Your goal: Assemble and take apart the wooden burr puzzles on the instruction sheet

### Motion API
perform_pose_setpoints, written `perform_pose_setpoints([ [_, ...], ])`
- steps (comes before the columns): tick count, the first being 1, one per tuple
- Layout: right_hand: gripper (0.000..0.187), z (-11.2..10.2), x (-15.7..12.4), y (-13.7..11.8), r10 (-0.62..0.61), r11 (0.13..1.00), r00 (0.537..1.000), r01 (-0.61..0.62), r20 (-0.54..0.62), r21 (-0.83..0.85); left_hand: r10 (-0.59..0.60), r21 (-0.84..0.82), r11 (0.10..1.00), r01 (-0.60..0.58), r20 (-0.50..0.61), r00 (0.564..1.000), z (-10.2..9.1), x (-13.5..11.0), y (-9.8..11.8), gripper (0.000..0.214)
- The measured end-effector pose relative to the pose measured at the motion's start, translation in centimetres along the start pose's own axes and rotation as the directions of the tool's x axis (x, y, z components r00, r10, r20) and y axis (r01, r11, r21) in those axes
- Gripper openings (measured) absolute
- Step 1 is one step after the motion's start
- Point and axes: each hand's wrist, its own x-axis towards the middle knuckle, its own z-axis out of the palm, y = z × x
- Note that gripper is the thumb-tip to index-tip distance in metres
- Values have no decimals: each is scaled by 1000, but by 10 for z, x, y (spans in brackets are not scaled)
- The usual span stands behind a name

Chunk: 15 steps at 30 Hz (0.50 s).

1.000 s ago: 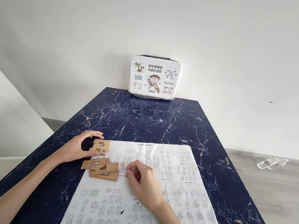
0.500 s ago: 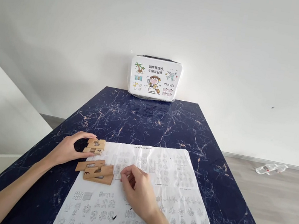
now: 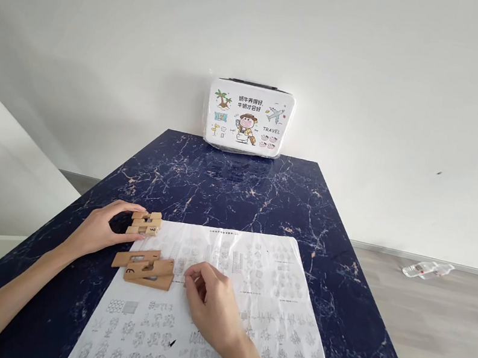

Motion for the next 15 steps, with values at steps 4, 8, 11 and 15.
perform_pose_setpoints([
  [4,11,-1,0,-3,-21,1000,1000,21,12,-10,-2,19,1000,2,-35,999,1,0,-2,71],
  [8,13,-1,0,-4,-35,999,999,35,25,-26,6,41,999,-3,-59,998,3,0,-3,72],
  [11,13,-1,0,-3,-37,999,999,37,22,-22,20,64,998,-15,-85,996,5,0,1,69],
  [15,13,-2,3,-1,-19,1000,1000,19,10,9,88,118,991,-67,-187,978,6,1,14,59],
])
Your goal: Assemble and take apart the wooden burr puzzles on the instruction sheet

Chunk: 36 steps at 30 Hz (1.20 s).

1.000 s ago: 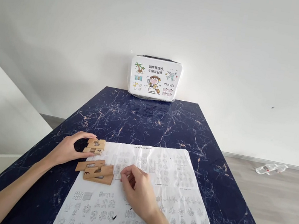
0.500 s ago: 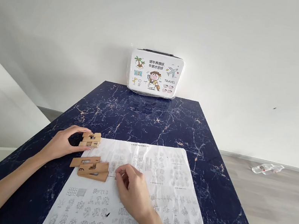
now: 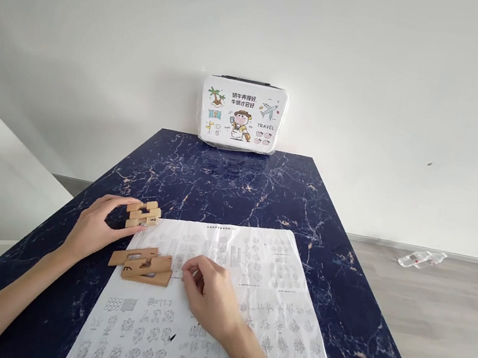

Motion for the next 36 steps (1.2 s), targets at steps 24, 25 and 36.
perform_pose_setpoints([
  [24,33,-2,5,-1,86,992,996,-85,-1,88,408,-311,882,-355,125,904,26,-50,111,67],
  [25,33,-2,6,1,93,993,995,-92,-25,70,398,-303,889,-342,147,905,28,-50,109,69],
  [36,26,-8,7,11,85,994,990,-92,-114,-61,401,-228,908,-351,236,885,30,-37,90,58],
])
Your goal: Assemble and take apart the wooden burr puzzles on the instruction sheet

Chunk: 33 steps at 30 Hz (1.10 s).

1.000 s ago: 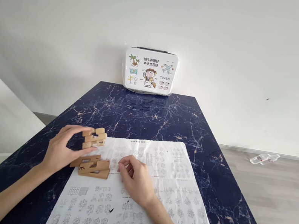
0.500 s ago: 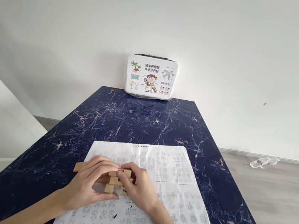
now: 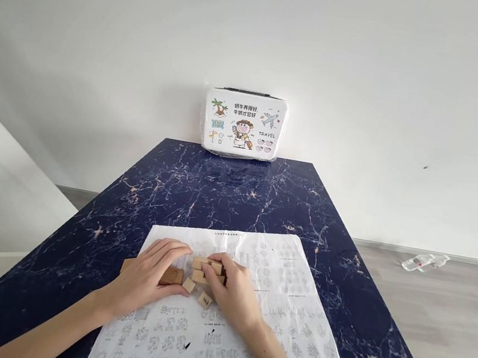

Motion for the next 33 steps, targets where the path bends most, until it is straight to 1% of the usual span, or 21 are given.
perform_pose_setpoints([
  [5,25,0,-1,2,-64,995,998,63,-13,-82,3,6,1000,-3,22,1000,-3,0,-8,58],
  [8,23,1,-2,3,-110,986,993,106,-29,-125,24,-2,1000,-24,17,1000,-5,1,-8,56],
  [13,20,2,-3,3,-186,966,982,178,-26,-185,113,-3,994,-113,21,993,-7,2,-2,50],
  [18,22,4,-3,4,-201,959,978,185,-55,-212,172,22,985,-172,15,985,-5,1,2,36],
  [22,26,4,-3,6,-184,956,979,158,-87,-248,186,20,982,-186,9,982,-4,1,3,34],
  [24,25,4,-2,6,-161,960,983,134,-90,-247,192,4,981,-192,1,981,-5,1,4,30],
  [28,22,4,-3,5,-131,980,987,115,-96,-161,167,-30,985,-168,-21,986,-5,2,6,22],
  [33,27,5,-4,4,-74,996,991,68,-114,-57,114,-53,992,-118,-64,991,-3,3,9,20],
])
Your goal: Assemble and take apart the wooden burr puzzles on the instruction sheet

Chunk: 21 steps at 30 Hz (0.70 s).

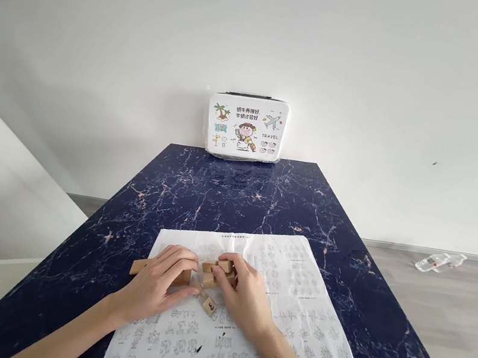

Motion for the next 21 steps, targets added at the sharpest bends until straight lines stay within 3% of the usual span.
perform_pose_setpoints([
  [9,28,-1,-1,-6,-24,996,998,19,58,83,-52,-1,999,52,-32,998,2,0,2,25],
  [21,27,1,-5,-13,-74,981,979,37,190,188,-74,-84,993,78,54,996,0,0,4,27],
])
